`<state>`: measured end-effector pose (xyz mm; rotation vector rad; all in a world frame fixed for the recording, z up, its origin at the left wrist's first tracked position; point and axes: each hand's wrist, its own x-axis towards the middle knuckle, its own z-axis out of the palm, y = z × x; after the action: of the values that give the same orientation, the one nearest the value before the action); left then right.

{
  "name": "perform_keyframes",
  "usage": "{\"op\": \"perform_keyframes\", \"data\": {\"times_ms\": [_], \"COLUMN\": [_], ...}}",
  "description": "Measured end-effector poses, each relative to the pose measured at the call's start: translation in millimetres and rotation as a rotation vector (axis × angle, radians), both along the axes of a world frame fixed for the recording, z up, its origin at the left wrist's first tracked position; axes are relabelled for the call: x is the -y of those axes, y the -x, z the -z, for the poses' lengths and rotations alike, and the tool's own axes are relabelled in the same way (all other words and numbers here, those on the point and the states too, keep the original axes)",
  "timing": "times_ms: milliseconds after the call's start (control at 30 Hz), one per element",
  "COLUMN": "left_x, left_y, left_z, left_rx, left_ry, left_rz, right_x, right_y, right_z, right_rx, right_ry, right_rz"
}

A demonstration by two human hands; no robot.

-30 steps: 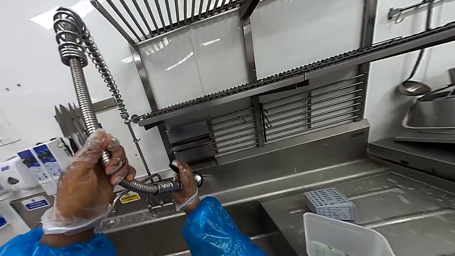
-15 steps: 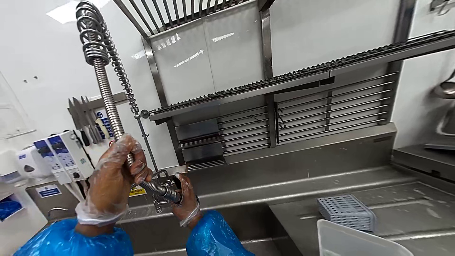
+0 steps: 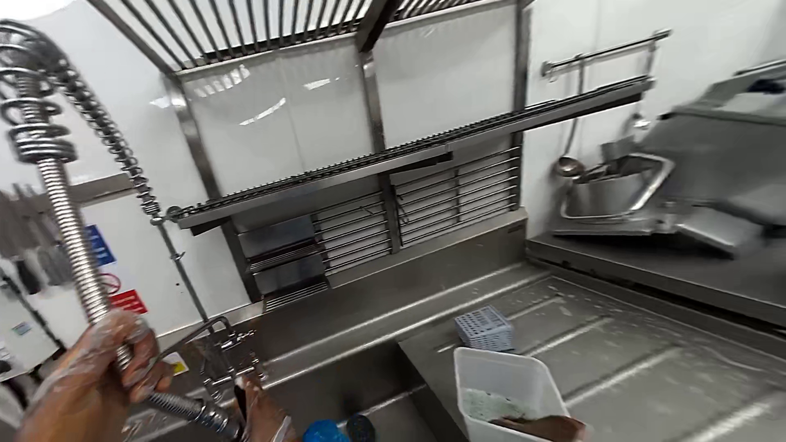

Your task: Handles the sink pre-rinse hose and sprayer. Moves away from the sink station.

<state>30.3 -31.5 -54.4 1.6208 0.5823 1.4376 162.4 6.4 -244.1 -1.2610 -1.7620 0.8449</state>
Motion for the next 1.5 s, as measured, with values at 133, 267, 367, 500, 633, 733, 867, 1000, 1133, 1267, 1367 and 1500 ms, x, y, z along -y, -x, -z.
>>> {"op": "perform_keyframes", "data": {"times_ms": [133,267,367,500,633,733,867,1000,1133,1267,1367,1500], "left_x": [6.9,12.1,16.8,15.4,19.5,22.4,11.6,5.3,3.8,-8.0,-15.4,-22.8], "left_y": [6.2,4.1,-2.2,-8.6,-31.2,-54.3,-84.6,-126.1,-167.2,-205.4,-226.3,-253.6], "left_z": [13.2,18.9,22.7,23.1,16.2,7.2,-7.6,-24.9,-33.6,-36.8,-38.7,-42.1], "left_rx": [0.015,0.002,0.032,0.121,0.212,0.271,0.306,0.348,0.378,0.389,0.376,0.37], "left_ry": [0.037,-0.007,0.025,0.104,0.088,0.048,-0.014,-0.078,-0.146,-0.189,-0.202,-0.21], "left_rz": [0.079,0.141,0.169,0.21,0.216,0.221,0.255,0.237,0.241,0.25,0.209,0.157], "right_x": [-2.8,0.2,18.2,40.4,47.5,47.0,43.7,31.3,10.2,-19.6,-42.7,-59.3], "right_y": [-8.9,-25.3,-45.5,-70.0,-97.2,-123.0,-167.2,-221.7,-277.0,-327.7,-354.4,-378.5], "right_z": [14.2,15.7,4.7,-20.8,-43.4,-64.4,-100.7,-136.7,-170.1,-194.6,-202.4,-219.4], "right_rx": [0.004,0.054,0.095,0.193,0.301,0.347,0.416,0.476,0.573,0.654,0.663,0.71], "right_ry": [-0.047,-0.076,-0.058,-0.026,-0.001,-0.004,-0.052,-0.204,-0.323,-0.431,-0.54,-0.579], "right_rz": [0.037,0.106,0.145,0.226,0.31,0.356,0.395,0.423,0.382,0.272,0.234,0.201]}}
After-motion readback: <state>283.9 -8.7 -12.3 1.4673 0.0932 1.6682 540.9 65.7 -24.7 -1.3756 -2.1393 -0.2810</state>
